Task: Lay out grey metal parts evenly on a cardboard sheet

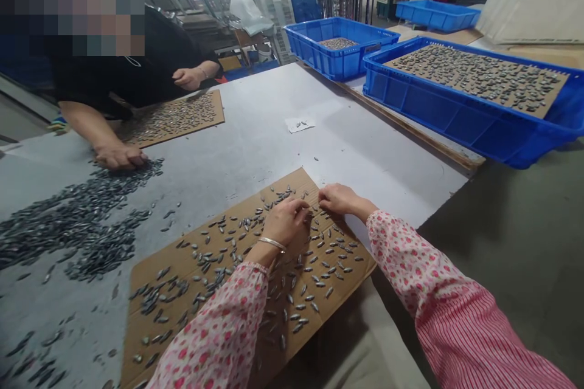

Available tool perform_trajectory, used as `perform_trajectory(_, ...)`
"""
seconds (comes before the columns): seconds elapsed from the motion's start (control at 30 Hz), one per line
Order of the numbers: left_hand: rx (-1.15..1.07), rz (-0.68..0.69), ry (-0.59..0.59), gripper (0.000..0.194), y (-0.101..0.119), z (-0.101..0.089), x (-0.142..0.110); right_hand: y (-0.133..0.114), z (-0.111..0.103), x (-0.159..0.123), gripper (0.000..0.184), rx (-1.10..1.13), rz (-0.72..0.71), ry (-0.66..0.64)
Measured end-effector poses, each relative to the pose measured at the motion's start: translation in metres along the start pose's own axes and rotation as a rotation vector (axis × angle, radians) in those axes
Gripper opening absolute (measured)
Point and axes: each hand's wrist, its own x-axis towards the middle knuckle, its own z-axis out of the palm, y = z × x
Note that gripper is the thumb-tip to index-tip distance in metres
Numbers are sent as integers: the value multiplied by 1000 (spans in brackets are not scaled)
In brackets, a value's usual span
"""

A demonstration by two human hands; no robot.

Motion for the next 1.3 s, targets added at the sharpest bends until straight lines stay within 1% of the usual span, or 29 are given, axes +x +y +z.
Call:
perform_trajectory(0.07,-14,-68,52,23,-2,0,7,3,2,4,12,68,35,44)
perform_trajectory(0.13,0,-126,71,23,-3,-1,15,6,6,11,12,149,65,100)
perform_trajectory(0.23,61,-156,46,23,-4,-2,25,7,13,26,15,208,95,191)
perform_trajectory(0.33,130,-137,13,27,-5,0,28,-1,17,41,21,136,97,230)
perform_trajectory(0.43,160,-86,-20,30,-4,-1,24,-13,11,46,20,22,90,182)
perform_trajectory(0.53,164,-19,-68,30,1,-4,20,-20,-1,38,20,-58,63,83)
perform_trajectory(0.6,158,-10,-93,29,5,-4,21,-19,-9,31,21,-83,42,13)
perform_trajectory(0.67,137,-35,-96,28,6,-3,24,-16,-12,26,20,-97,25,-32)
perform_trajectory(0.77,76,-66,-53,23,0,4,29,-11,-10,23,19,-128,20,-19)
perform_trajectory(0.87,-9,-78,51,23,-17,9,26,-10,-6,22,19,-129,41,13)
perform_trajectory(0.93,-65,-87,116,22,-29,7,19,-11,-5,22,19,-86,39,16)
perform_trajectory(1.0,-92,-84,130,19,-36,1,9,-11,-4,20,17,-36,15,18)
perform_trajectory(1.07,-80,-76,99,18,-36,-8,0,-10,-4,20,15,-19,-11,27)
perform_trajectory(1.17,-10,-55,14,18,-27,-17,-10,-5,-3,22,14,-34,-25,23)
perform_trajectory(1.3,129,-24,-80,23,-12,-19,-15,-1,-2,26,17,-22,4,-1)
